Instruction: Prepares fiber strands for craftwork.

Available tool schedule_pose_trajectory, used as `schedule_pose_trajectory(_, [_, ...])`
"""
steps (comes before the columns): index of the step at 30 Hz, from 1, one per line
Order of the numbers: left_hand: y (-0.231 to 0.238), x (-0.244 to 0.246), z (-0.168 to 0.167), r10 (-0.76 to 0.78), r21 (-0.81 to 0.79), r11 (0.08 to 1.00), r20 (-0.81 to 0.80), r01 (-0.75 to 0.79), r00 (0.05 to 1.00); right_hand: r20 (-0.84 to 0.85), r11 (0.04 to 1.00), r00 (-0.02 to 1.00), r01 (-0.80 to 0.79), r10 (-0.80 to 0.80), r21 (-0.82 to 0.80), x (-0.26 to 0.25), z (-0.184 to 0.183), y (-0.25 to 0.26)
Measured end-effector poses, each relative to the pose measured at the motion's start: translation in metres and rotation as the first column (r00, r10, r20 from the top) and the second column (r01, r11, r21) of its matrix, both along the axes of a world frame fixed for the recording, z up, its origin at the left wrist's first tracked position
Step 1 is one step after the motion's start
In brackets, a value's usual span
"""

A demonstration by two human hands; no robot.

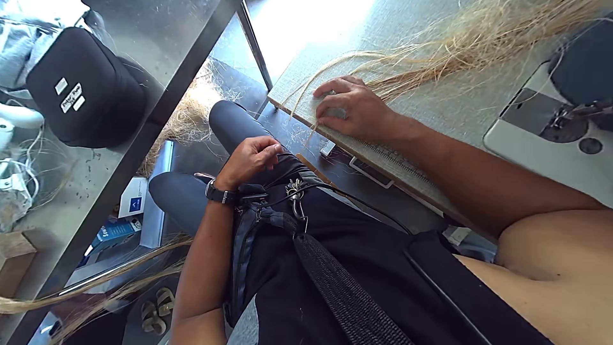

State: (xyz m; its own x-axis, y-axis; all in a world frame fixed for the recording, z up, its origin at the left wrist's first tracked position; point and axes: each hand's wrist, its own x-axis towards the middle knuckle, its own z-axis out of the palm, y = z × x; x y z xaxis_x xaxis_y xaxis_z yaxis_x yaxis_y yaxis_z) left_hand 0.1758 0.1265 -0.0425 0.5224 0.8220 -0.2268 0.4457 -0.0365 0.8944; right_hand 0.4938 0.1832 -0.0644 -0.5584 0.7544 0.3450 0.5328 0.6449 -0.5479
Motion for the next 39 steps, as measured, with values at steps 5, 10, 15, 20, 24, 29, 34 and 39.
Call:
schedule_pose_trajectory(5, [0.000, 0.005, 0.004, 0.153, 0.184, 0.967, 0.123, -0.174, 0.981, 0.020, 1.000, 1.000, -0.006, 0.007, -0.022, 0.000, 0.002, 0.001])
schedule_pose_trajectory(10, [-0.001, 0.003, -0.002, 0.264, 0.199, 0.936, 0.147, -0.290, 0.953, 0.018, 0.999, 1.000, 0.005, -0.004, -0.042, 0.001, 0.002, 0.002])
schedule_pose_trajectory(15, [-0.001, 0.007, 0.009, 0.050, 0.178, 0.982, 0.061, -0.060, 0.997, -0.039, 0.994, 0.999, 0.012, -0.016, -0.107, 0.003, 0.005, 0.004])
schedule_pose_trajectory(20, [0.006, 0.015, 0.007, -0.083, 0.071, 0.994, -0.075, 0.089, 0.994, -0.067, 0.991, 0.997, 0.018, -0.027, -0.134, 0.004, 0.005, 0.005])
schedule_pose_trajectory(24, [0.009, 0.016, 0.006, -0.047, 0.056, 0.997, -0.104, 0.053, 0.993, -0.087, 0.986, 0.996, 0.021, -0.036, -0.165, 0.004, 0.007, 0.005])
schedule_pose_trajectory(29, [0.015, 0.019, -0.001, -0.155, 0.070, 0.984, -0.107, 0.163, 0.982, -0.105, 0.986, 0.994, 0.017, -0.035, -0.164, 0.005, 0.006, 0.006])
schedule_pose_trajectory(34, [0.011, 0.016, 0.002, -0.066, 0.139, 0.988, -0.010, 0.067, 0.998, -0.113, 0.987, 0.992, 0.032, -0.051, -0.160, 0.004, 0.007, 0.006])
schedule_pose_trajectory(39, [0.005, 0.014, 0.007, 0.061, 0.202, 0.975, 0.150, -0.091, 0.987, -0.183, 0.973, 0.976, 0.076, -0.117, -0.218, 0.005, 0.009, 0.005])
